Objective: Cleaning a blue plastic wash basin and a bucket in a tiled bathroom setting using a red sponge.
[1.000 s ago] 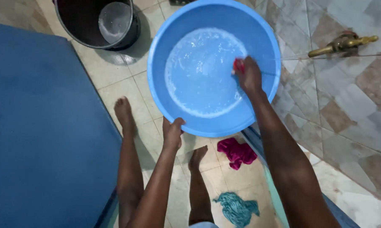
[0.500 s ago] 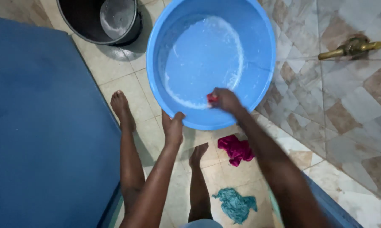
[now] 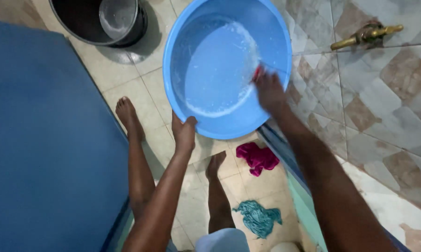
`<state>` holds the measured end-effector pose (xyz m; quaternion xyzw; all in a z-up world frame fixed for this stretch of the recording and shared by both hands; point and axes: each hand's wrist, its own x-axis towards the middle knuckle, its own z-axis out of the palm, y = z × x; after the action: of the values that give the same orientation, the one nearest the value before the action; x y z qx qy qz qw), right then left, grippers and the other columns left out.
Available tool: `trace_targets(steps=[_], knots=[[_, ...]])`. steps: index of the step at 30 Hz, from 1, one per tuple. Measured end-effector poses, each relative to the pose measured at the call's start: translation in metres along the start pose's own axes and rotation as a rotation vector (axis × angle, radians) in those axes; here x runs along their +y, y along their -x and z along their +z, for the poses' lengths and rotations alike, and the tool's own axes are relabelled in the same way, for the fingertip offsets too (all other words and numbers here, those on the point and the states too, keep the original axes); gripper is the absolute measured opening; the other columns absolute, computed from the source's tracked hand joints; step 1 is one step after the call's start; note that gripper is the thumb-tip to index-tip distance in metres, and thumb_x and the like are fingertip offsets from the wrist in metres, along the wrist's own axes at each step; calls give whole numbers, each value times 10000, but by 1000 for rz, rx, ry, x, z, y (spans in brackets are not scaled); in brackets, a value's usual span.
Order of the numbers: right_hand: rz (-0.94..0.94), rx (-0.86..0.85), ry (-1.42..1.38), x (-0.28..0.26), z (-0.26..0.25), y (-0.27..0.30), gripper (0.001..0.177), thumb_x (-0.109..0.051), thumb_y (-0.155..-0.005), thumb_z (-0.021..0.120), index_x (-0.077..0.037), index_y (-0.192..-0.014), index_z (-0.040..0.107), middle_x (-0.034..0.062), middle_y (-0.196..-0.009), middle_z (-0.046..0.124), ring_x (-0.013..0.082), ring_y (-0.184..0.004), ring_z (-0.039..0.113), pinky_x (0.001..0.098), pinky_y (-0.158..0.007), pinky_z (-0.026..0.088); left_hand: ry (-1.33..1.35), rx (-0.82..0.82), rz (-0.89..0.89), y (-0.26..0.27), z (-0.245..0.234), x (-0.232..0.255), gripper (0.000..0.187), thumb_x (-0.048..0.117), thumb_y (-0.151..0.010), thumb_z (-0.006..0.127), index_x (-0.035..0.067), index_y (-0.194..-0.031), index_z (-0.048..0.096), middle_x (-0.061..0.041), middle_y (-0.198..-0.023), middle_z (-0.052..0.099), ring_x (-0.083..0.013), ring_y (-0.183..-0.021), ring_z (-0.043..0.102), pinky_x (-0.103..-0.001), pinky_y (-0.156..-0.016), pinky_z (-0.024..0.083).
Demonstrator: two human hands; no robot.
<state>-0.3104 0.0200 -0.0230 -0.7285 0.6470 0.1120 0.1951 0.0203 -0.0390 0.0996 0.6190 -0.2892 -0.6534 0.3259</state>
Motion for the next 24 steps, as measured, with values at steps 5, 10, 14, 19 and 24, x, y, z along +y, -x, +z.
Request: trace_targets(steps=[5, 10, 14, 19, 24], knots=[[33, 306, 542, 31, -39, -59, 532, -204, -962, 472, 28, -1433, 557, 202, -1570, 462, 335, -1487, 408, 536, -1241, 299, 58, -47, -105, 1, -5, 16, 756, -74, -743, 509, 31, -1484, 399, -117, -1241, 591, -223, -1071, 594, -308, -851, 524], [257, -109, 57, -53, 39, -31, 358, -237, -951, 498, -42, -1207, 654, 198, -1161, 681, 383, -1076, 654, 687, -960, 430, 182, 12, -110, 9, -7, 6, 710, -69, -763, 535, 5, -1464, 446, -111, -1116, 575, -208, -904, 559, -347, -687, 470], [-134, -89, -395, -69, 101, 9, 279, -277, -909, 562, -82, -1025, 723, 190, -1044, 705, 400, -996, 653, 617, -924, 495, 192, -3, -52, -1, -7, -11, 750, -75, -703, 516, 47, -1440, 456, -52, -1156, 621, -145, -936, 603, -289, -704, 485], [260, 306, -16, -7, 51, -11, 470, -156, -929, 519, 71, -1334, 586, 292, -1442, 555, 426, -1412, 505, 524, -1215, 372, 95, -42, -224, 25, -24, -25, 611, -53, -746, 539, 7, -1354, 526, -93, -972, 632, -191, -810, 590, -316, -624, 480], [-64, 677, -328, -46, 7, -111, 641, -265, -1040, 538, 51, -1569, 359, 279, -1606, 371, 437, -1516, 323, 562, -1248, 257, -19, -68, -358, 3, -33, -19, 618, -41, -713, 560, 21, -1327, 523, -93, -937, 629, -205, -769, 608, -354, -580, 492]])
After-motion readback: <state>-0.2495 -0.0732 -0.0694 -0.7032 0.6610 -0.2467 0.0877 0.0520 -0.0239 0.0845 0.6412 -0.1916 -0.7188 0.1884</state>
